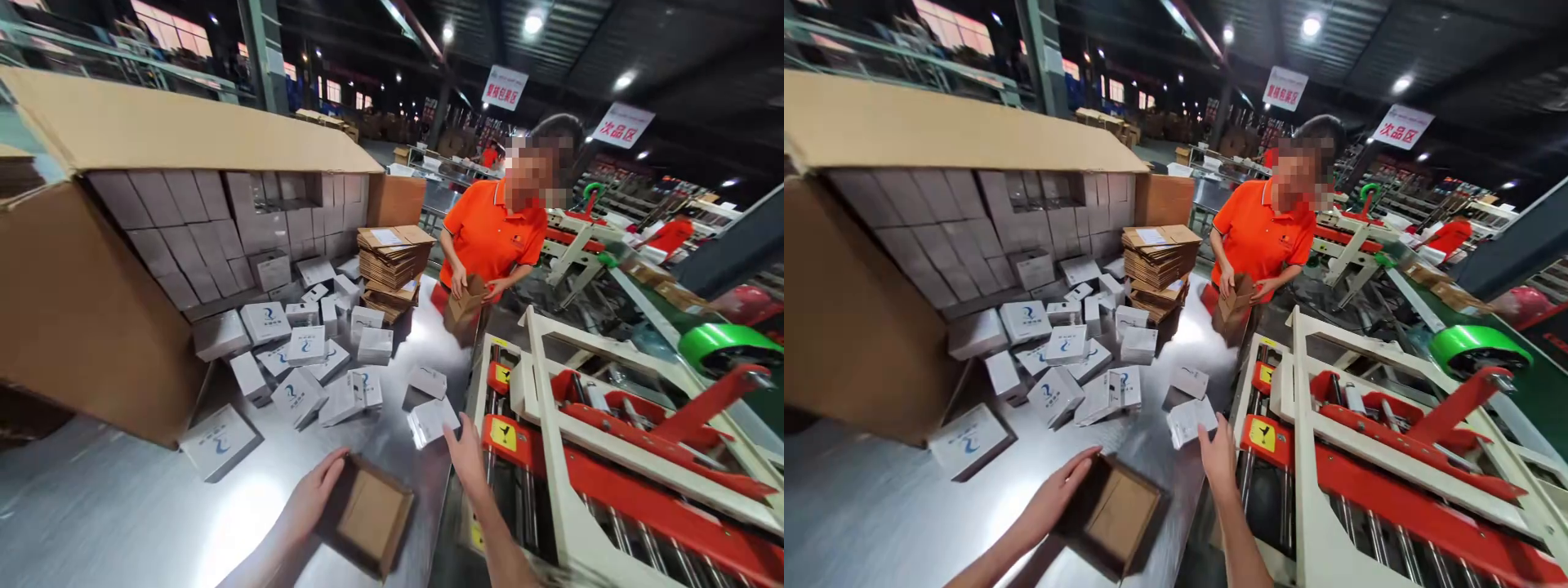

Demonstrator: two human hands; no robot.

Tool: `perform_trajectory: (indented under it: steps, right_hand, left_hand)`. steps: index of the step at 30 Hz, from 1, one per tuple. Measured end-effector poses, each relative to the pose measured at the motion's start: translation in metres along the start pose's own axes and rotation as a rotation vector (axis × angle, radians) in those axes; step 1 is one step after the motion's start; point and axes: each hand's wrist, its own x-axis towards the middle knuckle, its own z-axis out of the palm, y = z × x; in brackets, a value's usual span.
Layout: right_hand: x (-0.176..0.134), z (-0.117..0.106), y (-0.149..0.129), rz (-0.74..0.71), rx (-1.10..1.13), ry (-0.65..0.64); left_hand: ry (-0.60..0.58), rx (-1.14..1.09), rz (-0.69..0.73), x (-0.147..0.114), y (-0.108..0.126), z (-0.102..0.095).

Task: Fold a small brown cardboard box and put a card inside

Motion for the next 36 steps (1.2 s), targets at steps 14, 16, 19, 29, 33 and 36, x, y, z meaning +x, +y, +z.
perform_trajectory:
  steps: [14, 16, 19, 29, 33, 36]
  right_hand:
    - [0.007, 0.034, 0.014, 0.175, -0.384, -0.264]
    - [-0.023, 0.03, 0.032, 0.147, -0.387, -0.263]
    - [-0.061, 0.025, 0.058, 0.06, -0.392, -0.279]
    - [-0.106, 0.004, 0.096, -0.285, -0.388, -0.416]
    - [-0.125, 0.008, 0.103, -0.435, -0.405, -0.225]
    - [-0.125, -0.008, 0.074, -0.155, -0.378, -0.072]
  left_hand:
    - [-0.011, -0.144, -0.045, 0.0, -0.002, 0.005]
    - [-0.009, -0.167, -0.03, 0.0, -0.003, 0.005]
    - [-0.012, -0.185, 0.0, -0.001, -0.003, 0.005]
    - [-0.028, -0.174, 0.033, 0.003, 0.002, 0.003]
    - [-0.014, -0.189, 0.046, 0.007, 0.0, 0.004]
    - [-0.006, -0.205, 0.058, 0.006, -0.003, 0.006]
